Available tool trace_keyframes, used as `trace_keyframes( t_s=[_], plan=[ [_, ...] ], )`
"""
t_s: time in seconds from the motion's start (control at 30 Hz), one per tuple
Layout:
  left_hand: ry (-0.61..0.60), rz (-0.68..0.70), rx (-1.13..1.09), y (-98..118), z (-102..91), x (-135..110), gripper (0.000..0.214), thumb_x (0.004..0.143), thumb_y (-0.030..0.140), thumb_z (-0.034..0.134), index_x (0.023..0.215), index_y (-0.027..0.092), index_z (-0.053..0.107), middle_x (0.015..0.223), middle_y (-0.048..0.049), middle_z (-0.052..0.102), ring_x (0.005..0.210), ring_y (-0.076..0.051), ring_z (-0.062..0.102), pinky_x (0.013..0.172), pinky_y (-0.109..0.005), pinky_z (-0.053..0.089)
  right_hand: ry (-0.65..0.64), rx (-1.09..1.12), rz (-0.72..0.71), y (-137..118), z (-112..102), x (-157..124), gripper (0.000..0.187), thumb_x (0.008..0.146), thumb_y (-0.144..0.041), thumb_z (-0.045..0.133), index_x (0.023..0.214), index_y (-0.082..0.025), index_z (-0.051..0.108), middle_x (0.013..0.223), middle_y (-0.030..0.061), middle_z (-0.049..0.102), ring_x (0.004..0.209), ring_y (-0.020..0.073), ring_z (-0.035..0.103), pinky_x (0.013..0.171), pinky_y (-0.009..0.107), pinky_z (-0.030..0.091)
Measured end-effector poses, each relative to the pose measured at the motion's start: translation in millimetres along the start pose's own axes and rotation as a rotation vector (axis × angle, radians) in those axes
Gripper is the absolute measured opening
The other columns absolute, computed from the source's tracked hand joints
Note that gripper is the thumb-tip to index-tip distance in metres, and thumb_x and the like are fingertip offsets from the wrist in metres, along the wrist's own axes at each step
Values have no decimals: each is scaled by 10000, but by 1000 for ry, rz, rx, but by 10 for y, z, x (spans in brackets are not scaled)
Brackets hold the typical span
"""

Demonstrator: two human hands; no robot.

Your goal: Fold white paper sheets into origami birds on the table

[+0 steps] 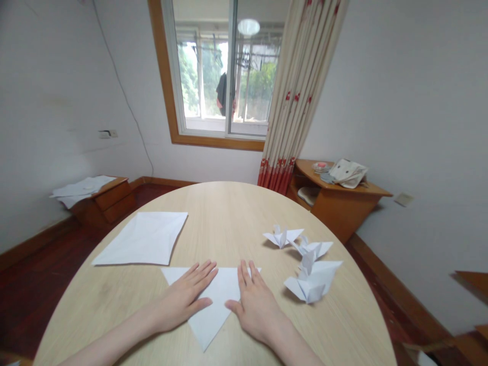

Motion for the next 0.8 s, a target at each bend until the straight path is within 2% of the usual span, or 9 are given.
trace_keyframes(
  t_s=[0.1, 0.23, 0.37, 0.47, 0.63, 0.8],
  plan=[
    [5, 8, 29, -34, 1, -4, 591, 997, 456, 376, 1508, 253, 161, 1556, -94, 189, 1438, -254, 156, 1158, -527, 175, 21, -27, 53, 44, 27, 36, 812, 917, -569, 413, 1476, -9, 231, 1541, 196, 101, 1422, 344, 41, 1162, 487, 176],
    [-36, -37, 38, -55, -54, -10, 624, 988, 514, 344, 1512, 248, 133, 1562, -104, 147, 1444, -263, 117, 1154, -547, 139, 57, -65, 80, 106, 50, 85, 846, 898, -593, 435, 1467, 6, 252, 1535, 216, 122, 1415, 369, 59, 1156, 504, 186],
    [-116, -40, 19, -32, -168, -17, 904, 836, 735, 427, 1514, 217, 126, 1562, -136, 106, 1445, -312, 63, 1141, -589, 80, 75, -73, 74, 132, 52, 103, 842, 901, -589, 432, 1464, 12, 256, 1532, 214, 133, 1415, 368, 63, 1155, 504, 190],
    [-160, -42, 10, -25, -226, -18, 1054, 727, 810, 488, 1513, 202, 136, 1563, -147, 85, 1444, -332, 41, 1139, -594, 50, 91, -62, 62, 135, 37, 100, 829, 906, -579, 432, 1466, 7, 256, 1534, 206, 129, 1418, 361, 57, 1157, 501, 190],
    [-163, -68, 16, -32, -239, -21, 1057, 719, 821, 479, 1514, 221, 123, 1566, -131, 104, 1443, -345, 37, 1120, -628, 9, 77, -54, 66, 145, 27, 98, 841, 906, -570, 439, 1460, 31, 244, 1533, 213, 121, 1421, 360, 49, 1162, 498, 174],
    [-165, -110, 16, -16, -249, -33, 1011, 738, 823, 440, 1510, 257, 115, 1567, -112, 119, 1440, -364, 26, 1077, -693, -28, 106, -75, 51, 170, 63, 109, 830, 902, -603, 423, 1473, -24, 253, 1534, 199, 129, 1420, 366, 54, 1150, 529, 184]
  ],
)
Point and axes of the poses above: each hand's wrist, its own x-axis towards the middle knuckle, its own z-axis out of the palm, y = z × x, the point moved 1 cm from there along x, towards the middle knuckle
